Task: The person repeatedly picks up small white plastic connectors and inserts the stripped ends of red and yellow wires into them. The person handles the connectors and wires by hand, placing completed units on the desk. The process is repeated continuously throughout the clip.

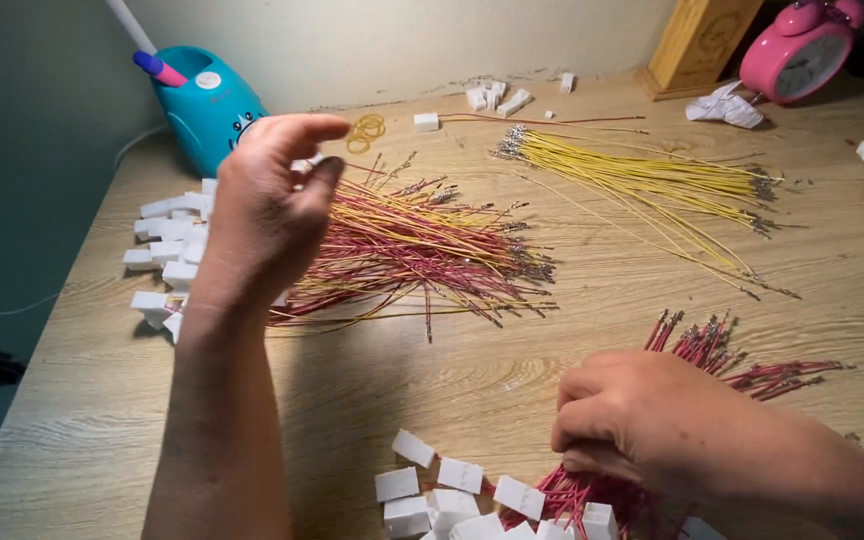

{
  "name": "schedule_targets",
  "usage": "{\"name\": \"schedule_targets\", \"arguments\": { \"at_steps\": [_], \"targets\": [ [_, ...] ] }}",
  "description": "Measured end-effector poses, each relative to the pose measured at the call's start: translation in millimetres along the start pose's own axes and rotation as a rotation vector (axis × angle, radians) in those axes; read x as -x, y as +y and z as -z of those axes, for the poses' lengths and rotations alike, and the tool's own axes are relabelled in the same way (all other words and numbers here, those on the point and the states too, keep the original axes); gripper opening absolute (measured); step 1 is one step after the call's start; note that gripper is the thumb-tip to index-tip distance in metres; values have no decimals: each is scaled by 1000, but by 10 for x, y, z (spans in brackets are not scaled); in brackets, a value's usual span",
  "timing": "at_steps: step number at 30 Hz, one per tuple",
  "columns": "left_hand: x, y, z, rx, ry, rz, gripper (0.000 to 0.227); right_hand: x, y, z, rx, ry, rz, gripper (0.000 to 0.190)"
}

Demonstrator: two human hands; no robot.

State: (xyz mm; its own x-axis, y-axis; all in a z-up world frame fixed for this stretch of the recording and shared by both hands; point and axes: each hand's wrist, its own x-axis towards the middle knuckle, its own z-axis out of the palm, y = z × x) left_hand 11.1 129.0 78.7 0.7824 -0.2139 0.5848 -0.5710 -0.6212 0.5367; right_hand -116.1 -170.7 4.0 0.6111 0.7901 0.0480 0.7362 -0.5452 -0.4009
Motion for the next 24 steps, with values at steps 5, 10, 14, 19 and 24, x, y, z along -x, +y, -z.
{"name": "schedule_targets", "arguments": {
  "at_steps": [5, 10, 14, 19, 24],
  "targets": [
    [33, 355, -328, 121, -144, -138, 25, 10, -9, -107, 48, 60, 34, 20],
    [67, 404, -466, 109, -214, -164, 25, 49, 41, -153, 258, -76, -36, 24],
    [66, 362, -493, 94, -196, -182, 25, 56, 5, -158, 230, -51, 18, 25],
    [72, 405, -495, 120, -225, -167, 26, 68, -127, 126, 65, -111, -45, 23],
    [85, 468, -483, 161, -262, -177, 26, 99, -226, 309, -17, 53, 33, 21]
  ]
}}
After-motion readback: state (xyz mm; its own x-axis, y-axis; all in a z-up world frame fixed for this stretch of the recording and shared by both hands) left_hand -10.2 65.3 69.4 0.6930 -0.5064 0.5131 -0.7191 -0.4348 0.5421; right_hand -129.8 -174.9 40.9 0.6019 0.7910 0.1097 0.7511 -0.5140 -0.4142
